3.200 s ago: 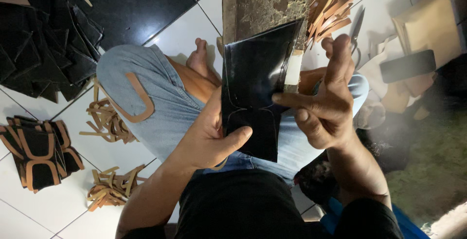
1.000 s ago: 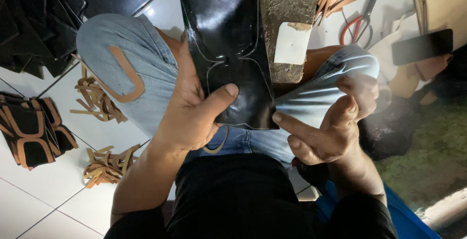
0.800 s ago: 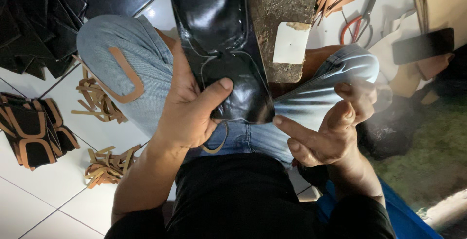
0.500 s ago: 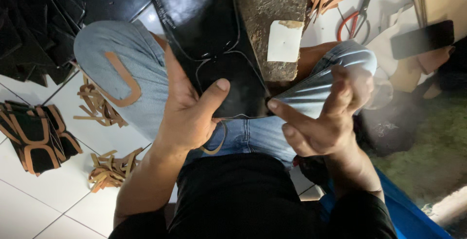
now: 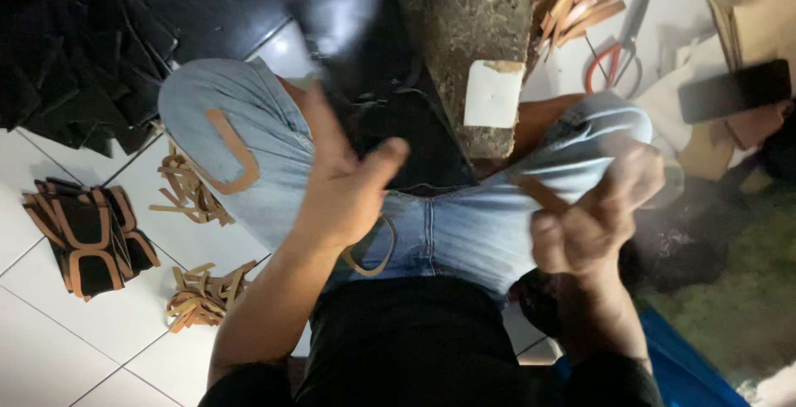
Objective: The person assembles sandals by applying adhesive to black sole pieces and attaching tan U-shaped straps. They repeatedly pick up sole pieces, apply glue, and press the straps into place, then set the finished units aside.
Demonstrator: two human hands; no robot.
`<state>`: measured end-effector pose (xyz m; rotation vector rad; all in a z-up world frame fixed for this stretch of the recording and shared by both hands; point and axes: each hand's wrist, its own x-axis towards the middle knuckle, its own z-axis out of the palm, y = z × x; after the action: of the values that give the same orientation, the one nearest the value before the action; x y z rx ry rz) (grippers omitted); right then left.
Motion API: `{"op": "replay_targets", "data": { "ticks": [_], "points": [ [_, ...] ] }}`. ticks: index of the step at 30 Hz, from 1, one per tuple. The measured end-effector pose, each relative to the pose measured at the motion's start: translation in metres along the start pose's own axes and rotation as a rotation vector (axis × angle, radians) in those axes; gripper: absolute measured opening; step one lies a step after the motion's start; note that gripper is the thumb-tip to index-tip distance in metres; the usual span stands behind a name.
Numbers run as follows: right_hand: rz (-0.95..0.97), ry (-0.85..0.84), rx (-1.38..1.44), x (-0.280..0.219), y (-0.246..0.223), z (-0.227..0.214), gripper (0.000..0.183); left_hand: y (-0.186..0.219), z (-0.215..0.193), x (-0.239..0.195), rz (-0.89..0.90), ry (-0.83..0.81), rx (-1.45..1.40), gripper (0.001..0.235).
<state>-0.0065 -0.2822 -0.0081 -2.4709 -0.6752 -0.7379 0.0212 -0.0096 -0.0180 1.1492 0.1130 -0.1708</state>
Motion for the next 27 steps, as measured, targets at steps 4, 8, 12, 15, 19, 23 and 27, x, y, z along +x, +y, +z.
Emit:
{"op": "replay_targets", "data": {
  "ticks": [4,8,12,15,19,23,27],
  "points": [
    [0.259,0.013,0.054,-0.011,0.004,0.002,0.047,-0.025,0.006,0.022,0.101,-0.182,0.341,0.101],
    [0.324,-0.014,0.039,-0.026,0.001,0.005,0.041,-0.033,0.005,0.036,0.430,0.023,0.929,0.107],
    [0.396,0.024,0.506,-0.041,-0.012,0.014,0.033,-0.003,-0.032,0.009,0.244,-0.006,0.675,0.057],
    [0.383,-0.313,0.323,-0.061,-0.039,0.013,0.029,0.012,-0.051,-0.043,0.265,-0.273,1.248,0.035],
    [0.269,-0.492,0.518,-0.067,-0.068,0.048,0.085,0.001,-0.045,-0.090,0.069,-0.249,1.486,0.042],
    [-0.234,-0.581,0.053,-0.060,-0.095,0.065,0.096,-0.017,-0.044,-0.119,0.104,-0.118,1.567,0.042],
    [0.235,-0.502,0.474,-0.055,-0.112,0.078,0.094,-0.030,-0.050,-0.125,0.107,-0.066,1.561,0.026]
  ]
}}
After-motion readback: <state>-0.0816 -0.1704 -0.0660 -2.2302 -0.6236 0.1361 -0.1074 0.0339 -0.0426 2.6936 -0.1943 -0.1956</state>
